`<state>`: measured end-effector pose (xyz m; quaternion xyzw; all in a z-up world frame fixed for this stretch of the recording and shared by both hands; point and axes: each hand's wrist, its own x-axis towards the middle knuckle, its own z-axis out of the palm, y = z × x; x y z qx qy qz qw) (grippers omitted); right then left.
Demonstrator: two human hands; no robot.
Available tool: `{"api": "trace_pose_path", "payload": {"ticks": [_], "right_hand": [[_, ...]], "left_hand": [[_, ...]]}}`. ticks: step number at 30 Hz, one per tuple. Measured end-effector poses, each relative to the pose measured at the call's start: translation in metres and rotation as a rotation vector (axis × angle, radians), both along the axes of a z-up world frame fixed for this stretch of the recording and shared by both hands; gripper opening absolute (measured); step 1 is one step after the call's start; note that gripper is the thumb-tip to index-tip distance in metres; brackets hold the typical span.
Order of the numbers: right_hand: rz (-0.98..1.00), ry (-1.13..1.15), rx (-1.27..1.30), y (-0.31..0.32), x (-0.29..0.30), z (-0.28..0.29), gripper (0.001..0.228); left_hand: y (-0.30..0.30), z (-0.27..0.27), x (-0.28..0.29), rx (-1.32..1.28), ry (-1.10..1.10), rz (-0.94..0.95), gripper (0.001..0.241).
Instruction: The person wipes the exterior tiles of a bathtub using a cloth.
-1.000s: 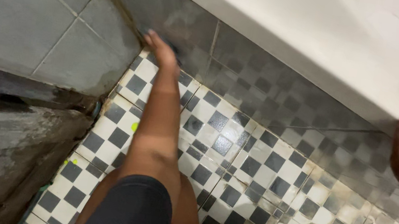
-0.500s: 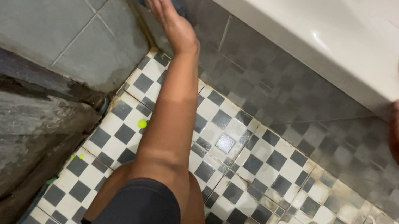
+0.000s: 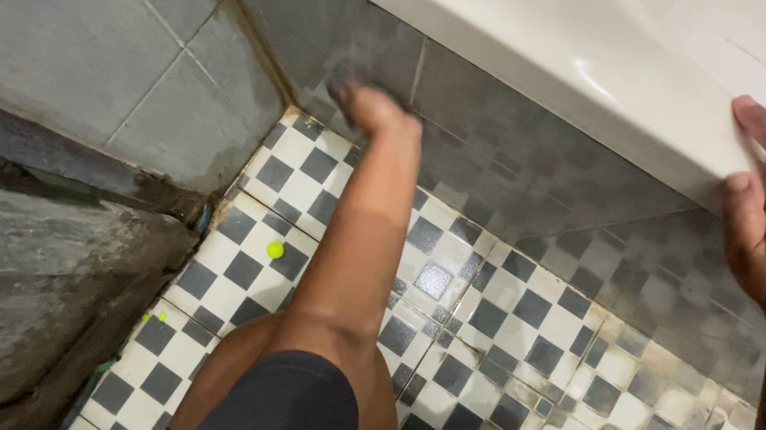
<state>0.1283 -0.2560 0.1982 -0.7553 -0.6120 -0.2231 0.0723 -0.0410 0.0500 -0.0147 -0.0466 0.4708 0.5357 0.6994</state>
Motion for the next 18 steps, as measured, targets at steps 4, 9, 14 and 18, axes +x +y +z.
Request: {"api": "trace_pose_path", "payload": {"ticks": [4, 9, 14, 18], "right_hand": [[0.064, 0.188, 0.061, 0.002, -0.003, 0.0, 0.032], [0.042, 0.152, 0.055, 0.001, -0.002, 0.0, 0.028], [0.036, 0.173, 0.061, 0.0, 0.0, -0.001, 0.032], [-0.051, 0.067, -0.002, 0.0, 0.001, 0.002, 0.035]], "left_hand": [[-0.034, 0.054, 0.022, 0.996, 0.626, 0.15, 0.063], [-0.073, -0.007, 0.051, 0.954, 0.967, 0.171, 0.064], [-0.062, -0.12, 0.048, 0.081, 0.278, -0.303, 0.067], [-0.044, -0.09, 0.039, -0.131, -0.076, -0.211, 0.067]]}}
